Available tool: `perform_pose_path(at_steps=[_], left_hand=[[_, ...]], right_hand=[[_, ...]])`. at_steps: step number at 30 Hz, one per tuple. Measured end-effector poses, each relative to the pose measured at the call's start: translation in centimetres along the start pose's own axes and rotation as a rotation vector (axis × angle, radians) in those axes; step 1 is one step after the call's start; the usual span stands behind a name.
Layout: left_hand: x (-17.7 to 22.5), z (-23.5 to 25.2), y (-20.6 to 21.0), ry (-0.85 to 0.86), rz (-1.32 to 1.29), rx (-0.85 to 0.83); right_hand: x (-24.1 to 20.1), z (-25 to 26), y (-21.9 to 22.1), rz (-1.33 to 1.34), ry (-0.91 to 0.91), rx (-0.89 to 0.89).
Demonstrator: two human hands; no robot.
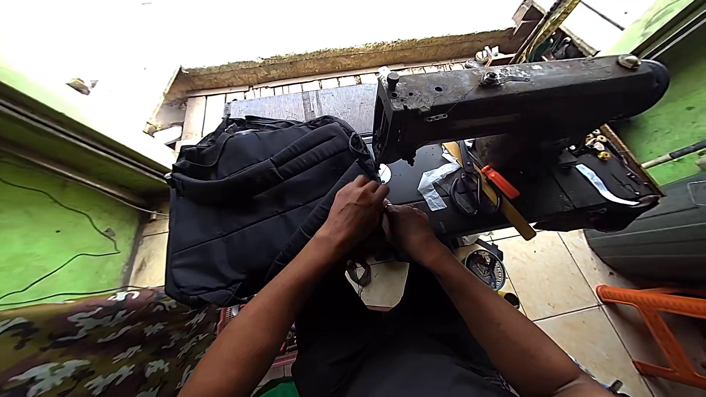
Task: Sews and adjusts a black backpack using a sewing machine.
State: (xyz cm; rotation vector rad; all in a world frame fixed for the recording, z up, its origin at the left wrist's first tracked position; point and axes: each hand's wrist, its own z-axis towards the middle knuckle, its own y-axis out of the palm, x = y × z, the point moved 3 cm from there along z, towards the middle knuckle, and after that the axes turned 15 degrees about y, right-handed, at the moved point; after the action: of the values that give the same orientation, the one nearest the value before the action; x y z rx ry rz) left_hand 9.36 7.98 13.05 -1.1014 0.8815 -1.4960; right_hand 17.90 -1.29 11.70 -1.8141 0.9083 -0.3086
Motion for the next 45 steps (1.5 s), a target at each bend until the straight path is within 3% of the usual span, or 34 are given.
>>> perform_pose_path(at_steps=[3, 9, 14, 20, 28, 32, 36, 40, 42, 45], left_hand=[[-1.6, -0.3, 1.5, 0.165, 0.173, -0.045], [-1.9, -4.1, 2.5, 0.004, 0.268, 0.047], [-0.9, -3.8, 3.3, -0.096, 0.292, 0.030], [-1.7, -2.7, 3.7, -0.113, 0.295, 0.041], [0.1, -3.3, 3.2, -0.068, 0.387, 0.182], [1.9, -3.9, 3.0, -0.151, 0.423, 0.088], [1.5, -2.8, 2.7, -0.163, 0.346, 0.020], [1.1, -1.6, 1.6, -0.323, 0.118, -0.177], [1.2, -1.2, 2.1, -0.359, 0.146, -0.218], [0.6, -1.2, 2.7, -0.277, 0.261, -0.213]], right_hand=[[-0.5, -0.3, -0.2, -0.059, 0.018, -0.019], [-0.5, 0.1, 0.2, -0.127, 0.010, 0.024], [-0.6, 0.6, 0.3, -0.147, 0.008, 0.061], [-0.7, 2.2, -0.5, -0.094, 0.022, -0.006], [-0.9, 2.9, 0.2, -0.025, 0.061, 0.184], [0.1, 2.9, 1.7, 0.135, -0.015, 0.422], [0.4, 2.1, 1.3, 0.261, 0.068, 0.306], [1.3, 1.9, 1.1, 0.333, 0.046, 0.262], [1.5, 1.7, 0.9, 0.360, 0.036, 0.225], [1.5, 1.5, 1.0, 0.366, 0.024, 0.210]])
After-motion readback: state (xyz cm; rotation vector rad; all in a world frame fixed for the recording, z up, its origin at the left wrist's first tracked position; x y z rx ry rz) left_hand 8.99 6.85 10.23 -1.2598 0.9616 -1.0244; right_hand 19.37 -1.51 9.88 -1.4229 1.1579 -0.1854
